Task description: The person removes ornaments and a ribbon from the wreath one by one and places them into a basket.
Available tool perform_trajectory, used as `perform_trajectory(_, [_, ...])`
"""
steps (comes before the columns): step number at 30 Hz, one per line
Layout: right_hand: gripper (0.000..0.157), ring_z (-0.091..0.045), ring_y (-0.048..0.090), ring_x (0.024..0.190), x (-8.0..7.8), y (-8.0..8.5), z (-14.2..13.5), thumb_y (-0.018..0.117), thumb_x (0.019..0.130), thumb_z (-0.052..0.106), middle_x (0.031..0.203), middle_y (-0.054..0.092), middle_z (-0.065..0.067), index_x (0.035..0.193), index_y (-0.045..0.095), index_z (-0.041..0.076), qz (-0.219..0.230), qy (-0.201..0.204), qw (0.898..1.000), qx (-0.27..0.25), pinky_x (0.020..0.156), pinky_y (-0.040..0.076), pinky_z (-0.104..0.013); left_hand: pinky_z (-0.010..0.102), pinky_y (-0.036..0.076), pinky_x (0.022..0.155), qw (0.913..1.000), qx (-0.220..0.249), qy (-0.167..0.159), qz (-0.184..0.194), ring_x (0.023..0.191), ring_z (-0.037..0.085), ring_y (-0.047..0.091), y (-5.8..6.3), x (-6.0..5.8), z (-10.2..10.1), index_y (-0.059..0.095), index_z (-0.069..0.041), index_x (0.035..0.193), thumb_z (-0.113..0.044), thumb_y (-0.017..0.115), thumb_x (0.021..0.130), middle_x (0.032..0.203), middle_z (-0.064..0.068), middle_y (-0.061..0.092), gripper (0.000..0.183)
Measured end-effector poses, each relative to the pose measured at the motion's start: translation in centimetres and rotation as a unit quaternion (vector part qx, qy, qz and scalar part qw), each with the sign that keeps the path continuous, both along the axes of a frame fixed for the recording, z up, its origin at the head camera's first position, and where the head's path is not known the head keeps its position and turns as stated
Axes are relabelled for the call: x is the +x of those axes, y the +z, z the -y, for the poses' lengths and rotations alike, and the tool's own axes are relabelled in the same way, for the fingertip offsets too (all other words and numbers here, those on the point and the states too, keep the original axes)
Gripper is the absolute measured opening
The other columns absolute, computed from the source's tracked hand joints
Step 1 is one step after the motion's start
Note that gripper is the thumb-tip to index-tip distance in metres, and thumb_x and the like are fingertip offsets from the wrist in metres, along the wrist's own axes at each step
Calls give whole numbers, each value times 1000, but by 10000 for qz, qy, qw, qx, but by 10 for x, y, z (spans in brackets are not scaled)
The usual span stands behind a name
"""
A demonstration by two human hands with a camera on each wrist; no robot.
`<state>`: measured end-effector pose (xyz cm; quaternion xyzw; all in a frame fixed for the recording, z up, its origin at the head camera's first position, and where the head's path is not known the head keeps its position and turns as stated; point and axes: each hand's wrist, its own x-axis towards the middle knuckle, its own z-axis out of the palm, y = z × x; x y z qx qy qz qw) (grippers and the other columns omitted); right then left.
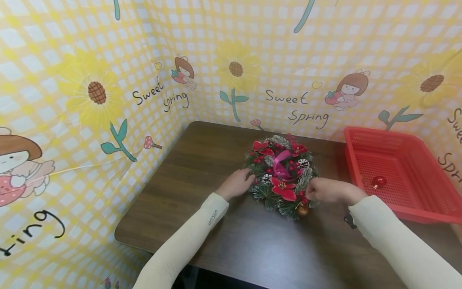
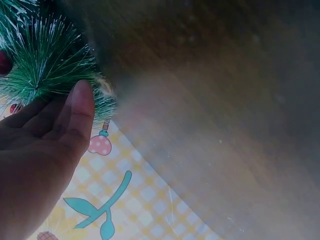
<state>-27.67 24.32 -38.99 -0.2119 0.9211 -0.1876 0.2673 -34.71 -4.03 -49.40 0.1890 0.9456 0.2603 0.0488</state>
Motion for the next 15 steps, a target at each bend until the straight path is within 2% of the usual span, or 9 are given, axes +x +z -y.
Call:
perform_trajectory(5, [13, -13, 40, 55, -2, -3, 2, 55, 83, 12, 59, 43, 1, 71, 54, 7, -453, 25, 9988, -180, 53, 37, -28, 37, 30, 93, 10000, -41, 15, 11, 114, 21, 40, 1, 1, 0, 42, -9, 127, -45, 33, 89, 124, 7, 45, 53])
perform_trajectory(8, [3, -14, 46, 64, -2, -7, 3, 58, 81, 10, 68, 49, 2, 79, 55, 9, -854, 110, 9952, -472, 59, 39, -29, 37, 30, 92, 10000, -55, 24, 6, 114, 21, 40, 2, 1, 0, 42, -9, 126, -44, 34, 89, 124, 7, 46, 52])
perform_trajectory(15, [5, -15, 48, 66, -3, -15, 3, 58, 81, 8, 71, 52, -2, 82, 54, 10, -803, -26, 9942, -716, 59, 41, -30, 37, 31, 92, 10000, -72, 10, 13, 114, 21, 40, 1, -1, 1, 42, -9, 126, -45, 33, 88, 124, 7, 46, 53])
